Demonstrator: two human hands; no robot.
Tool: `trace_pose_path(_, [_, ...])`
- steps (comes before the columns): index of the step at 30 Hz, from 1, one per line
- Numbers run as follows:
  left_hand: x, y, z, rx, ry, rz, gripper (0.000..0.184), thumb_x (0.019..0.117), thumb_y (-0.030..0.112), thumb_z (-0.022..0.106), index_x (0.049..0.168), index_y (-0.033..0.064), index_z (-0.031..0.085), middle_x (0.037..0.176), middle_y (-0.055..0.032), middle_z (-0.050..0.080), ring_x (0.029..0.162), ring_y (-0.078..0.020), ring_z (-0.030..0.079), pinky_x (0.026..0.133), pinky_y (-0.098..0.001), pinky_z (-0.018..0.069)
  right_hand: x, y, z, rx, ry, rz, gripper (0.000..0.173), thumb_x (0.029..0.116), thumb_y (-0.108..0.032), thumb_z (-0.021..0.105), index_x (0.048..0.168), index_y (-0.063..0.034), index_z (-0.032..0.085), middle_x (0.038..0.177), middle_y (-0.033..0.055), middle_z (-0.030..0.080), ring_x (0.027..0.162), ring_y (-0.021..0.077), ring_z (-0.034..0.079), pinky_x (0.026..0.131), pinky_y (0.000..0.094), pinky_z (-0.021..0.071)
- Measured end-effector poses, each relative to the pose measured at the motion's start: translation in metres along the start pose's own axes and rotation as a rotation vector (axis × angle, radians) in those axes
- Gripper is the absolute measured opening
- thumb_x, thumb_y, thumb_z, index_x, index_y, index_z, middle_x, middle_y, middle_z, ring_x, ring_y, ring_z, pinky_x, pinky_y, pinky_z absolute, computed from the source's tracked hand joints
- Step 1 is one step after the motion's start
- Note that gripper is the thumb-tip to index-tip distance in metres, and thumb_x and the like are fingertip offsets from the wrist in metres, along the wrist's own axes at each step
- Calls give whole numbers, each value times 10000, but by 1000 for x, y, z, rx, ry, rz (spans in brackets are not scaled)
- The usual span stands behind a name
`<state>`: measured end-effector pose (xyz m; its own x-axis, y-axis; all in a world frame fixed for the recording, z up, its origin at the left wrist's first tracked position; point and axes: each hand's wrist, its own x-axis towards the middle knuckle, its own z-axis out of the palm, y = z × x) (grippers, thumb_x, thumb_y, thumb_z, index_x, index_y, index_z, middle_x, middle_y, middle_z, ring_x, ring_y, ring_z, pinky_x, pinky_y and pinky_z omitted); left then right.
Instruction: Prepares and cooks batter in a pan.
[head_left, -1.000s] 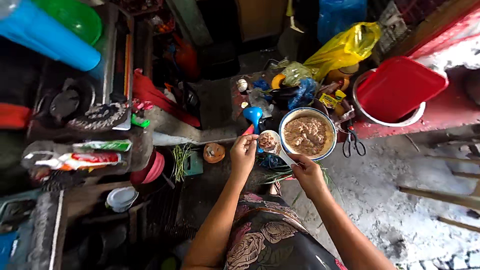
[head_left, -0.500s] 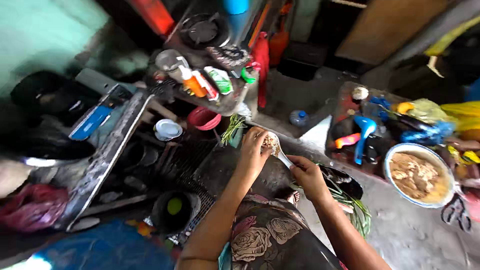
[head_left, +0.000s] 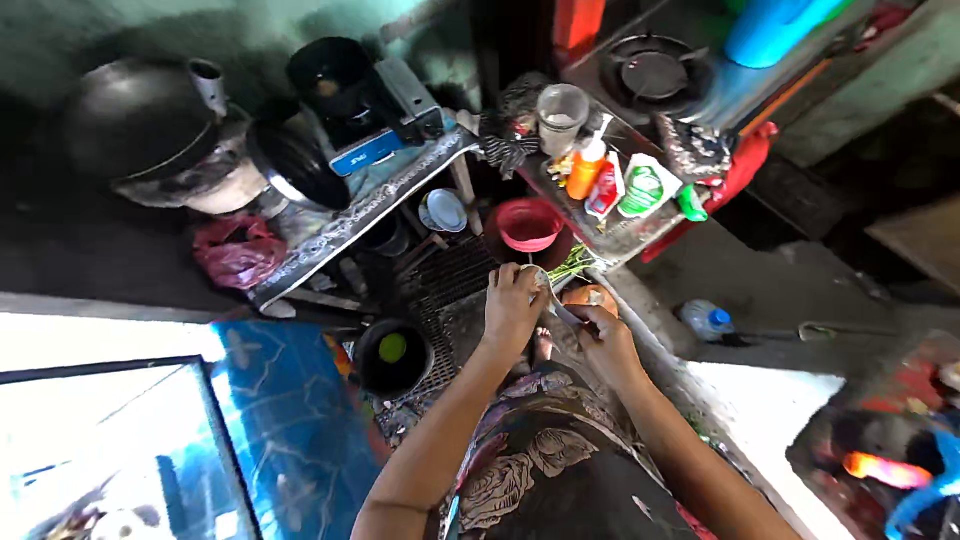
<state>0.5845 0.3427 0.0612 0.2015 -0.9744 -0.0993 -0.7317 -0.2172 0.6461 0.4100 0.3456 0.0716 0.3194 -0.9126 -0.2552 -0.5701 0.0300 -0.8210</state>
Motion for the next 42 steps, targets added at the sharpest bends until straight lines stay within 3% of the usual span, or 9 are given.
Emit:
trace_pose_path(5, [43,-23,-16,-3,99,-84,259,970,105,640,1205,42,730,1273,-205,634,1199,-378,590,1018,-478,499,63,-16,0,-39,-144,-25,335,995,-8,529,1301,2,667,1258,183,677,1064,224,682,954,365,545])
trace_pose_path(10, [89,-14,-36,-5,55,-201,360,966,292,715,1225,42,715,1320,-207,611,1250,-394,559,1055,-508,471,120,-33,-15,-23,-232,-46,316,997,-17,536,1285,6,664,1231,178,679,1030,211,683,924,361,553])
trace_pose_path(16, [139,-25,-35,51,139,-273,219,980,118,649,1170,36,721,1284,-206,629,1237,-388,578,1024,-502,501,178,-42,-19,-57,-301,-58,317,1008,-23,537,1296,2,668,1270,182,676,1135,230,666,1007,373,524])
trace_pose_path(19, [149,-31,-58,-146,160,-218,336,953,196,736,1227,6,695,1253,-221,638,1162,-353,622,1004,-481,521,203,-44,-18,20,-319,-19,296,1004,-39,561,1279,2,665,1204,165,687,977,183,686,873,349,566])
trace_pose_path(24, [170,-55,-103,-371,299,-240,258,1013,73,614,1262,37,670,1241,-173,662,1090,-249,673,967,-414,553,246,-63,-11,250,-372,12,243,1001,-61,600,1223,8,671,993,72,688,687,62,592,632,233,519])
trace_pose_path(28, [191,-79,-132,-271,396,-239,219,1010,20,575,1181,38,709,1167,-169,678,1025,-255,679,921,-422,562,281,-91,10,251,-363,-40,241,989,-67,638,1214,10,675,977,69,691,669,57,585,608,220,508])
trace_pose_path(34, [216,-106,-182,-160,327,-303,309,1007,-34,501,1253,-7,685,1219,-205,683,1173,-314,651,1057,-454,498,319,-154,50,192,-396,-62,246,989,-32,626,1227,13,666,996,81,686,667,62,578,600,220,497])
trace_pose_path(38, [218,-127,-215,-99,534,-200,335,987,-35,536,1279,31,686,1309,-194,654,1255,-339,609,1074,-488,487,351,-204,72,167,-419,-97,271,982,-30,630,1247,20,655,1020,92,679,722,71,596,642,226,511])
trace_pose_path(42, [195,-160,-236,-78,806,-64,238,973,22,586,1156,32,739,1215,-179,690,1163,-301,657,996,-445,543,402,-258,99,97,-422,-113,277,975,-15,647,1247,31,632,974,94,643,692,83,549,637,253,490])
